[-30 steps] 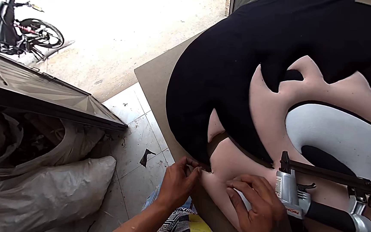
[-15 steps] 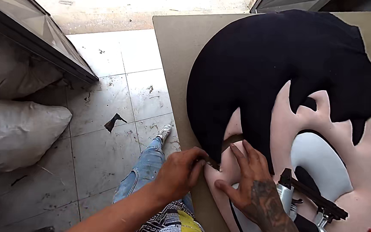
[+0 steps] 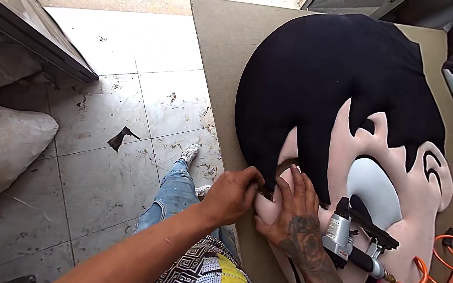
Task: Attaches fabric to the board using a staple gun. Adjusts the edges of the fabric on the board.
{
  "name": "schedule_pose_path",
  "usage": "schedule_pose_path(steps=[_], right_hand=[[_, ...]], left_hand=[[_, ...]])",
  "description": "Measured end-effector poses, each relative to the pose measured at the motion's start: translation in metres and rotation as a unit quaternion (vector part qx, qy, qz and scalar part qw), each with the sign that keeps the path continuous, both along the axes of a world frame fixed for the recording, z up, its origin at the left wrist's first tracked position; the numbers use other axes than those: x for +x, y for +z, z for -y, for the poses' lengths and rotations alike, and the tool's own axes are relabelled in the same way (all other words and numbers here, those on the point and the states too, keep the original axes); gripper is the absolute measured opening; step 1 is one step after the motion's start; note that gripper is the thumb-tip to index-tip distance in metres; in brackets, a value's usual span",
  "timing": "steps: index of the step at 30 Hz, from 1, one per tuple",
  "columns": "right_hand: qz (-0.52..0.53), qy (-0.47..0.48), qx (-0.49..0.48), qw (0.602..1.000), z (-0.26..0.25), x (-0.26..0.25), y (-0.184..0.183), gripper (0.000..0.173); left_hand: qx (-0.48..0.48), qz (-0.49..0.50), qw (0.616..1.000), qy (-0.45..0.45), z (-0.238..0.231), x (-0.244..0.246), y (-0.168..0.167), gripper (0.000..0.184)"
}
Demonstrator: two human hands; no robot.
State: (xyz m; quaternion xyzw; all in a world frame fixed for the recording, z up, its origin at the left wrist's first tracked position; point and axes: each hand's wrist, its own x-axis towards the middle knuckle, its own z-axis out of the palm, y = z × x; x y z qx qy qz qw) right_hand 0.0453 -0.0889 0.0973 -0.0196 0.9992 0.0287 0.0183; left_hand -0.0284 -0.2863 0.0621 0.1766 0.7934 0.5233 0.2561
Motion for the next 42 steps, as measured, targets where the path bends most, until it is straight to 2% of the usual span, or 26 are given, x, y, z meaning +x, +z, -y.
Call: schedule_pose_path(steps=[2,4,9,12,16,18,21,24,29,33,35,37,40,42], right_hand=[[-0.001,0.008,0.003,1.0,0.001,0.0,0.002,0.099],[-0.006,0.012,0.004,1.0,0.003,0.001,0.002,0.098],[-0.005,0.01,-0.005,1.0,0.009,0.002,0.006,0.107],[-0.014,0.014,-0.007,1.0,0.012,0.003,0.007,0.105],[-0.023,0.013,-0.018,0.999,0.012,0.008,0.007,0.101],[-0.03,0.009,-0.059,0.998,0.003,0.011,0.009,0.105],[-0.009,-0.018,-0.113,0.993,-0.016,0.018,0.023,0.121],[0.0,-0.043,-0.135,0.99,-0.027,0.03,0.027,0.123],[-0.019,-0.036,-0.068,0.997,-0.017,0.044,0.007,0.136],[-0.043,-0.03,-0.073,0.996,-0.017,0.044,-0.001,0.132],[-0.036,-0.035,-0.108,0.993,-0.022,0.043,0.001,0.117],[-0.028,-0.035,-0.13,0.991,-0.03,0.039,0.005,0.091],[-0.025,-0.033,-0.144,0.989,-0.044,0.025,0.013,0.058],[-0.009,-0.045,-0.147,0.988,-0.049,0.013,0.018,0.052]], left_hand=[[0.023,0.14,0.99,-0.01,0.002,-0.001,0.008,0.016],[0.083,0.264,0.961,0.009,0.002,0.006,0.01,0.016],[0.239,0.443,0.861,0.069,-0.001,0.022,0.011,0.015],[0.262,0.485,0.831,0.07,-0.008,0.02,0.016,0.023],[0.286,0.513,0.806,0.077,-0.01,0.017,0.017,0.019],[0.299,0.515,0.801,0.065,-0.008,0.017,0.014,0.015],[0.317,0.524,0.789,0.056,-0.008,0.016,0.01,0.008],[0.314,0.535,0.783,0.053,-0.008,0.013,0.012,0.006],[0.299,0.523,0.797,0.049,-0.01,0.014,0.01,0.007],[0.287,0.499,0.816,0.054,-0.012,0.016,0.008,0.008],[0.282,0.496,0.819,0.058,-0.013,0.016,0.011,0.008],[0.264,0.491,0.829,0.045,-0.011,0.013,0.015,0.01],[0.141,0.421,0.895,-0.032,-0.003,0.0,0.027,0.018],[0.019,0.329,0.94,-0.088,0.001,-0.009,0.038,0.022]])
